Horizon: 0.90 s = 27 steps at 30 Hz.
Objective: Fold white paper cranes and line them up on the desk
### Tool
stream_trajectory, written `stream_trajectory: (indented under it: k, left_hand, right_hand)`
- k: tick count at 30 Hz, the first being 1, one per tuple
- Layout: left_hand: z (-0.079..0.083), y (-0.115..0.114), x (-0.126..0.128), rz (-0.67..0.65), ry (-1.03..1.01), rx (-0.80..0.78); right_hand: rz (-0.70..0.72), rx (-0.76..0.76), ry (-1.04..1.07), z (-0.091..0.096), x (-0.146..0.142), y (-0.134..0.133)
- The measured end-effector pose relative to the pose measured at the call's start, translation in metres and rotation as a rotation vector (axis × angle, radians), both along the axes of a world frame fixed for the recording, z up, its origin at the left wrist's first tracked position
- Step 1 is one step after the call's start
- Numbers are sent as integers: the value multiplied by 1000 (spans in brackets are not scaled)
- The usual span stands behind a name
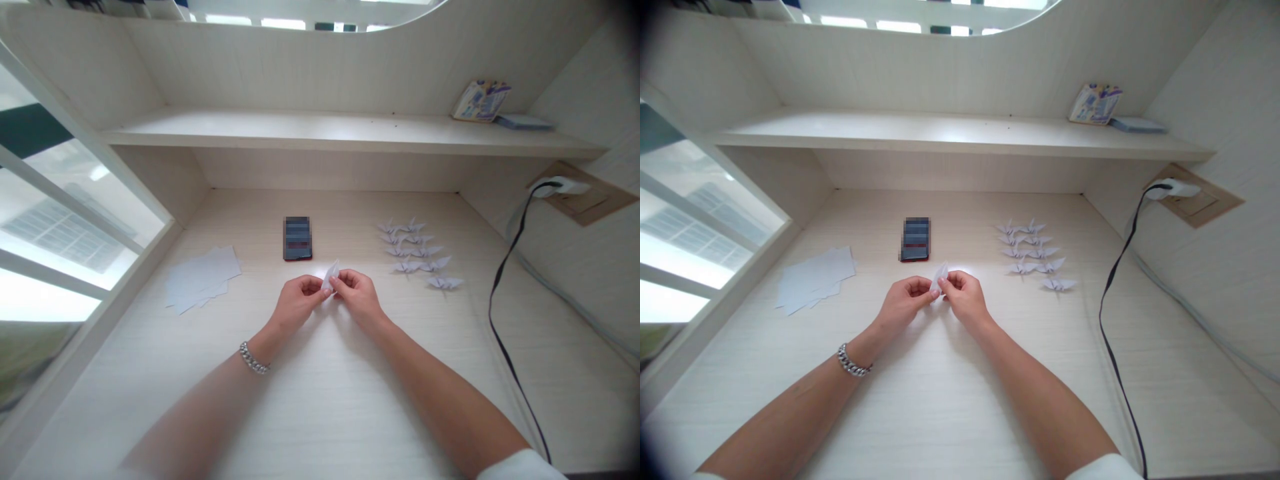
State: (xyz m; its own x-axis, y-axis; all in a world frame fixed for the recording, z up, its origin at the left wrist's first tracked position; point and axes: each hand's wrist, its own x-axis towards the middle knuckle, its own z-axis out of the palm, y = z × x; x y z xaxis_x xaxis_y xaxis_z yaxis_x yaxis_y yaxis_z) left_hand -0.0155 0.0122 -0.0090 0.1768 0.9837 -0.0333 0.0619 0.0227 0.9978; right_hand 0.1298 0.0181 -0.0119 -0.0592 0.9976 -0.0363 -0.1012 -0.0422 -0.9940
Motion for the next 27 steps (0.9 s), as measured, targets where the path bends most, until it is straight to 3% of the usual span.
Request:
stream_trajectory:
  k: [3, 6, 10, 12, 19, 27]
  left_hand:
    - [-2, 1, 0, 12, 20, 9]
    - [-2, 2, 0, 103, -75, 15]
    - [1, 3, -3, 159, -193, 51]
    - [2, 3, -3, 135, -185, 66]
    - [2, 1, 1, 62, -269, -16]
    - [1, 1, -2, -43, -140, -10]
  right_hand:
    - [-8, -16, 17, 0, 1, 0]
    - [8, 5, -53, 2, 2, 1]
    - [180, 6, -153, 6, 4, 0]
    - [203, 13, -162, 7, 4, -1]
    - [52, 76, -97, 2, 1, -2]
    - [79, 23, -27, 3, 1, 0]
